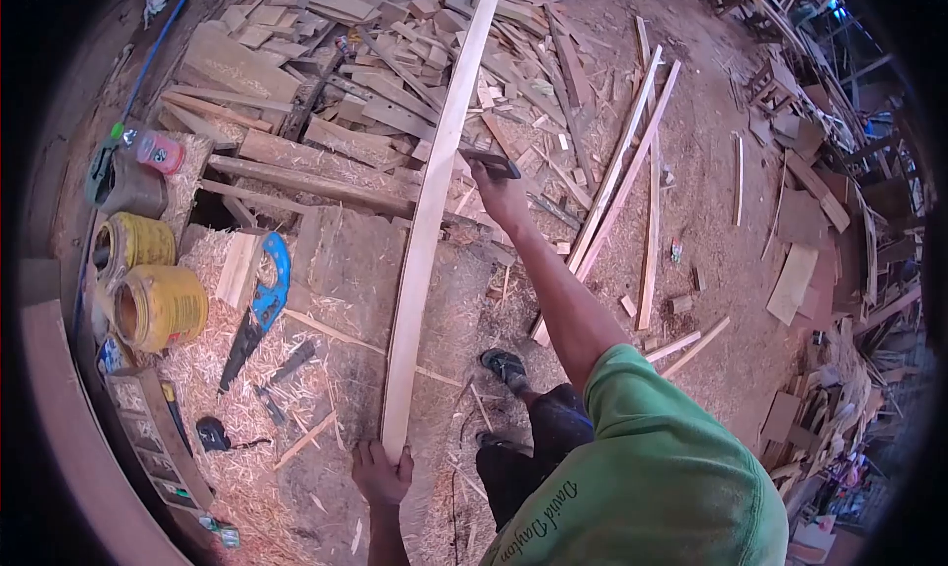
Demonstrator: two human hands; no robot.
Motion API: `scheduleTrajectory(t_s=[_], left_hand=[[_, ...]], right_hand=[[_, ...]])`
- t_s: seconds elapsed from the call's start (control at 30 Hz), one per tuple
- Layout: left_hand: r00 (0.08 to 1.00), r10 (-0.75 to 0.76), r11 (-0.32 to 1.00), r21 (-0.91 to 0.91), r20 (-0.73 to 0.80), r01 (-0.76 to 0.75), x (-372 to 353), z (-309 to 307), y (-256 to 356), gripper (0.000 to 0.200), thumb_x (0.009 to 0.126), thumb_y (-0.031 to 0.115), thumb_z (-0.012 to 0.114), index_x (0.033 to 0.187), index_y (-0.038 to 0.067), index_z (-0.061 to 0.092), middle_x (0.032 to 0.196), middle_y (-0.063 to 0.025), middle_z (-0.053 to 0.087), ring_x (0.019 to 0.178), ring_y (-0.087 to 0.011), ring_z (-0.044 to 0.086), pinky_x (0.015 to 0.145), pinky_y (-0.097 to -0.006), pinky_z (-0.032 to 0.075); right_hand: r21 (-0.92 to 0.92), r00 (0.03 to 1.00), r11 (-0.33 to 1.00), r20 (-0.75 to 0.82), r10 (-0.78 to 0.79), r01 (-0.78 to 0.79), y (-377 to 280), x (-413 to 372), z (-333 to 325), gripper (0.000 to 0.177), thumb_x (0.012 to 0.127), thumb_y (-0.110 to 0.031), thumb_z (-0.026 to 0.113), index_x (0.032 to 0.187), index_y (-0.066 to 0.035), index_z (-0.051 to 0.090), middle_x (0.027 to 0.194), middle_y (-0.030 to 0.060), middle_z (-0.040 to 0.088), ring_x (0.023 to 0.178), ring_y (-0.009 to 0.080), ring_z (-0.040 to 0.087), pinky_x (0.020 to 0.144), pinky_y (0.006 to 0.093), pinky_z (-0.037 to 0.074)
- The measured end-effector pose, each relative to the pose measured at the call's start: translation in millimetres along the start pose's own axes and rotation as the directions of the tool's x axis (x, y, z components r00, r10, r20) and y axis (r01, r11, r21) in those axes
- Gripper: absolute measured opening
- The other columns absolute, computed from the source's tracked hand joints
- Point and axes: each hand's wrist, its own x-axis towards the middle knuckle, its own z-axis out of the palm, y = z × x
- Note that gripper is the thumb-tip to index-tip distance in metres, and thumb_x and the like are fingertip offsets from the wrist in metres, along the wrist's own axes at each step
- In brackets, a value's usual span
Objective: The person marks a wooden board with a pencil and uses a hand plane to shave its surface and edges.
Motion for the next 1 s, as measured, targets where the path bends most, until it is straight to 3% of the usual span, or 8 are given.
scheduleTrajectory(t_s=[0.1,0.23,0.33,0.47,0.6,0.73,0.93,1.0], left_hand=[[1.0,-0.002,1.0,-0.009,0.018,0.002,1,-2,2,0.051,0.095,0.045,0.074,0.107,-0.002,0.06,0.107,-0.0267,0.061,0.098,-0.0507,0.062,0.078,-0.061,0.053],[0.999,0.023,1.0,0.007,0.029,-0.023,-3,1,-5,0.052,0.096,0.045,0.074,0.108,-0.003,0.06,0.106,-0.0265,0.062,0.097,-0.0501,0.062,0.078,-0.06,0.053],[0.999,0.041,0.999,0.02,0.024,-0.042,1,1,-7,0.051,0.096,0.044,0.074,0.109,-0.003,0.06,0.106,-0.0259,0.062,0.097,-0.0497,0.062,0.079,-0.0591,0.053],[0.995,0.089,0.995,0.049,-0.044,-0.087,2,0,-4,0.049,0.097,0.042,0.075,0.11,-0.002,0.061,0.106,-0.025,0.062,0.099,-0.0486,0.063,0.081,-0.0585,0.054],[1.0,0.013,0.998,0.062,0.005,-0.013,-3,4,-4,0.048,0.096,0.043,0.075,0.108,-0.001,0.06,0.106,-0.0236,0.062,0.099,-0.0467,0.064,0.081,-0.0581,0.055],[0.995,0.082,0.995,0.066,-0.057,-0.078,0,3,-6,0.046,0.096,0.043,0.076,0.104,0.001,0.058,0.105,-0.0224,0.062,0.099,-0.0456,0.065,0.08,-0.0582,0.056],[0.995,0.074,0.995,0.076,-0.062,-0.069,-1,0,-1,0.045,0.097,0.043,0.074,0.106,0.003,0.058,0.105,-0.0217,0.063,0.099,-0.0449,0.066,0.08,-0.0585,0.056],[0.994,0.086,0.992,0.097,-0.066,-0.079,1,1,1,0.045,0.097,0.044,0.074,0.107,0.003,0.058,0.105,-0.0215,0.063,0.1,-0.0448,0.066,0.08,-0.0583,0.056]], right_hand=[[-0.199,0.984,0.969,0.128,-0.125,0.149,3,19,-10,0.026,0.101,-0.013,0.071,0.124,-0.005,0.08,0.088,0.0139,0.079,0.071,0.0242,0.072,0.068,0.041,0.057],[-0.284,0.962,0.951,0.269,-0.047,0.125,-20,28,-22,0.028,0.096,-0.013,0.066,0.117,-0.009,0.085,0.091,0.0193,0.08,0.078,0.031,0.076,0.074,0.0409,0.06],[-0.169,0.962,0.979,0.266,-0.064,0.112,-36,18,-18,0.03,0.093,-0.011,0.064,0.114,-0.009,0.086,0.095,0.0204,0.081,0.08,0.0329,0.077,0.076,0.04,0.06],[-0.343,0.956,0.938,0.288,0.056,0.048,-59,-30,-14,0.032,0.09,-0.008,0.064,0.113,-0.007,0.086,0.1,0.0208,0.082,0.084,0.0343,0.078,0.08,0.0396,0.062],[-0.256,0.972,0.955,0.216,-0.093,0.148,-58,-85,0,0.03,0.091,-0.007,0.066,0.114,-0.007,0.085,0.103,0.0196,0.082,0.092,0.0357,0.08,0.086,0.0419,0.063],[-0.281,0.968,0.959,0.247,0.048,0.025,-73,-116,4,0.032,0.089,-0.01,0.069,0.117,-0.007,0.084,0.111,0.0199,0.082,0.102,0.0377,0.079,0.093,0.0414,0.062],[-0.329,0.961,0.932,0.269,-0.061,0.151,-84,-172,8,0.032,0.088,-0.01,0.068,0.115,-0.008,0.085,0.109,0.0195,0.082,0.1,0.0384,0.079,0.092,0.044,0.062],[-0.32,0.963,0.946,0.266,0.035,0.054,-91,-194,9,0.03,0.089,-0.011,0.07,0.116,-0.008,0.084,0.11,0.0183,0.082,0.099,0.0387,0.078,0.091,0.0451,0.062]])
